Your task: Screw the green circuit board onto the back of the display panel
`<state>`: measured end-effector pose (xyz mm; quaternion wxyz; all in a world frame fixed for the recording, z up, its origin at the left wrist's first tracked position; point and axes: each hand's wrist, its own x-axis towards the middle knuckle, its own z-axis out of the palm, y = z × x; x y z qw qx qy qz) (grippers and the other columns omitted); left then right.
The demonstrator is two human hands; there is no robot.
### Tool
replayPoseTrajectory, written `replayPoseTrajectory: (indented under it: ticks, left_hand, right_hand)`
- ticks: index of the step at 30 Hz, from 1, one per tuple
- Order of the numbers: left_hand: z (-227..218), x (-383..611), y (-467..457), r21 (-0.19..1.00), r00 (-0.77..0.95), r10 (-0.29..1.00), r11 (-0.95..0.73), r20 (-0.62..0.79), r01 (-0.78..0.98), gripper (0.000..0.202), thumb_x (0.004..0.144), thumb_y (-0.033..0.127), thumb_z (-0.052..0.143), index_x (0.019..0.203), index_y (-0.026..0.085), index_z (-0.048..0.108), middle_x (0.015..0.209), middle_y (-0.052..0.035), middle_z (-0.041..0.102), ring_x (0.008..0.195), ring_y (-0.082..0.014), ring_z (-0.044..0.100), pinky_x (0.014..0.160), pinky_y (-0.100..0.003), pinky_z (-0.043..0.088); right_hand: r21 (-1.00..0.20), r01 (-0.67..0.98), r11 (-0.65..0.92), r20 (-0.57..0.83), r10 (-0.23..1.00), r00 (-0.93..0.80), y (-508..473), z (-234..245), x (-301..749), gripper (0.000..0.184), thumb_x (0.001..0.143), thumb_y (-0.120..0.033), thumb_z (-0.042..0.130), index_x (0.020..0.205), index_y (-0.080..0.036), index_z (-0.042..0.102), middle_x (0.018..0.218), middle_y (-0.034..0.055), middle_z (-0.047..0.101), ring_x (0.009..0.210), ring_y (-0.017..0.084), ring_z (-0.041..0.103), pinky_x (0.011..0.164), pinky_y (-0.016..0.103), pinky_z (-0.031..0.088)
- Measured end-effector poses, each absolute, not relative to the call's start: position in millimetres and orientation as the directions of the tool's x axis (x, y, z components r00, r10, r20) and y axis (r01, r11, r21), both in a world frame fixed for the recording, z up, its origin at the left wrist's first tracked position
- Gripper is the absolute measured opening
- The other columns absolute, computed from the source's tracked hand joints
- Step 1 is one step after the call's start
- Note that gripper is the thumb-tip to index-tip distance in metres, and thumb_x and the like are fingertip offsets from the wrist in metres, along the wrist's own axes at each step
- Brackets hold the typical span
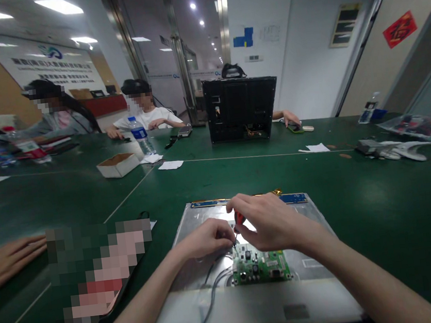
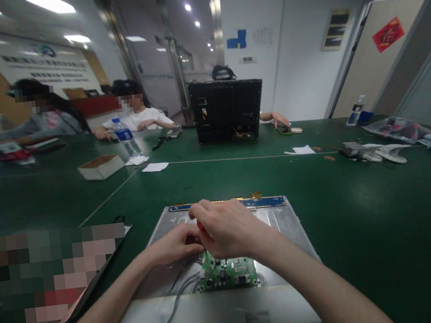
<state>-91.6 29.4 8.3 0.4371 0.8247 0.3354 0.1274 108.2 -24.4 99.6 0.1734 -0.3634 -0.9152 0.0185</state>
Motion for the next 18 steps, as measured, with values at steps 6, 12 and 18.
replayPoseTrajectory:
  ticks: [6, 12, 18]
  left_hand:
    - [10.5, -90.7, 28.7, 0.801, 0.725, 0.679, -0.369, -0.113, 0.471, 0.008, 0.069, 0.013, 0.059, 0.073, 0.014, 0.066, 0.067, 0.0020, 0.061, 0.064, -0.0128, 0.053, 0.061, -0.022, 0.039]
    - [8.9, -91.1, 29.1, 0.803, 0.733, 0.673, -0.382, -0.098, 0.458, 0.006, 0.068, 0.013, 0.060, 0.071, 0.015, 0.065, 0.064, 0.0035, 0.058, 0.062, -0.0122, 0.051, 0.060, -0.022, 0.038]
    - [8.4, -90.8, 28.3, 0.816, 0.728, 0.675, -0.350, -0.120, 0.459, 0.007, 0.069, 0.013, 0.059, 0.072, 0.015, 0.065, 0.065, 0.0029, 0.059, 0.061, -0.0120, 0.050, 0.061, -0.022, 0.040]
  right_hand:
    - [-0.075, 0.704, 0.706, 0.312, 0.687, -0.656, -21.1, 97.7, 108.1, 0.016, 0.089, -0.033, 0.051, 0.093, -0.018, 0.054, 0.083, 0.0018, 0.064, 0.062, 0.011, 0.052, 0.050, 0.026, 0.021]
    - [-0.128, 0.641, 0.757, 0.315, 0.644, -0.697, -24.9, 101.6, 109.7, 0.018, 0.086, -0.029, 0.048, 0.100, -0.017, 0.053, 0.093, 0.0039, 0.061, 0.068, 0.012, 0.051, 0.051, 0.026, 0.024]
    - [-0.082, 0.700, 0.709, 0.326, 0.683, -0.653, -23.3, 98.5, 107.9, 0.016, 0.084, -0.023, 0.046, 0.098, -0.018, 0.052, 0.088, 0.0034, 0.064, 0.063, 0.012, 0.051, 0.050, 0.026, 0.021]
